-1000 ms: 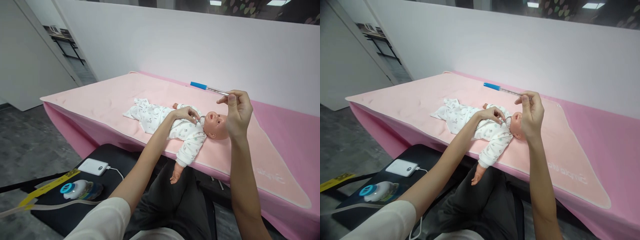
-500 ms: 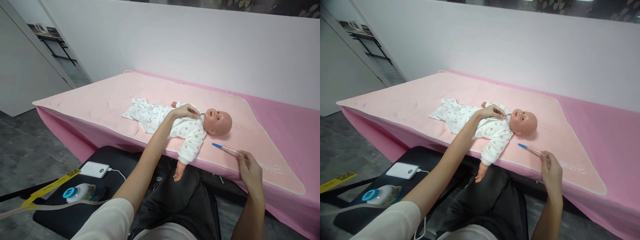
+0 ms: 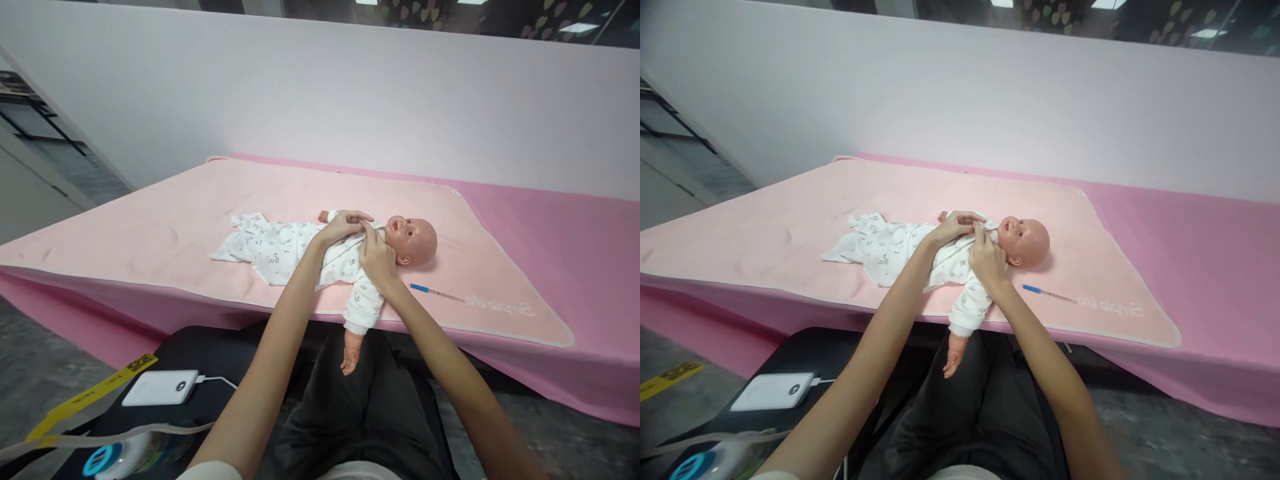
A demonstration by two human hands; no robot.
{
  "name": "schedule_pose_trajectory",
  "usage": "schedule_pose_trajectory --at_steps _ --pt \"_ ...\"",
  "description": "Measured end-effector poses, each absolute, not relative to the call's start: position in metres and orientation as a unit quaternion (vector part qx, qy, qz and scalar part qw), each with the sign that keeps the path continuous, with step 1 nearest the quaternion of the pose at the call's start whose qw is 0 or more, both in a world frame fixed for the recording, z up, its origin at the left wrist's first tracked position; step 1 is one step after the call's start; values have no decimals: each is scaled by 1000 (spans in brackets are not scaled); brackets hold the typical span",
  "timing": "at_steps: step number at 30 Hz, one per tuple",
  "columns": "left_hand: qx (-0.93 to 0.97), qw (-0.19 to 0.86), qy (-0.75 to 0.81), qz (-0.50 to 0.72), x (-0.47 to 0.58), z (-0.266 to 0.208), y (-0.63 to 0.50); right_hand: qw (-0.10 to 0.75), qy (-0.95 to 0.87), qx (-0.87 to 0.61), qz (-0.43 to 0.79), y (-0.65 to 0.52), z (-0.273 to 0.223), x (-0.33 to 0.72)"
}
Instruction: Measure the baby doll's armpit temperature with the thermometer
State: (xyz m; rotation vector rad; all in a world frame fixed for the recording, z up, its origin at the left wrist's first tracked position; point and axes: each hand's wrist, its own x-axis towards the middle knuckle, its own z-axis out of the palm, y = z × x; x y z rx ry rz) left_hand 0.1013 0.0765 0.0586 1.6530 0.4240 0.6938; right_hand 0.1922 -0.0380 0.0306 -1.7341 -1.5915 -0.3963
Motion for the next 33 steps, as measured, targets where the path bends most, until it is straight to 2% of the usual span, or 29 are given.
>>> schedule_pose_trajectory --at_steps 3,8,12,15,23,33 --pt "701 601 198 328 102 58 76 409 -599 -667 -172 -31 19 191" --pt "695 604 221 321 100 61 74 554 -569 -573 -204 -37 7 197" --pt "696 629 223 265 94 66 74 596 -562 -530 -221 -34 4 197" --pt "710 635 208 221 90 68 74 607 -555 -534 -195 -31 3 197" --pt "725 622 205 212 90 70 72 597 -546 -573 -128 -32 7 195" --pt "717 617 255 200 91 69 75 589 -539 -590 -122 -33 6 196"
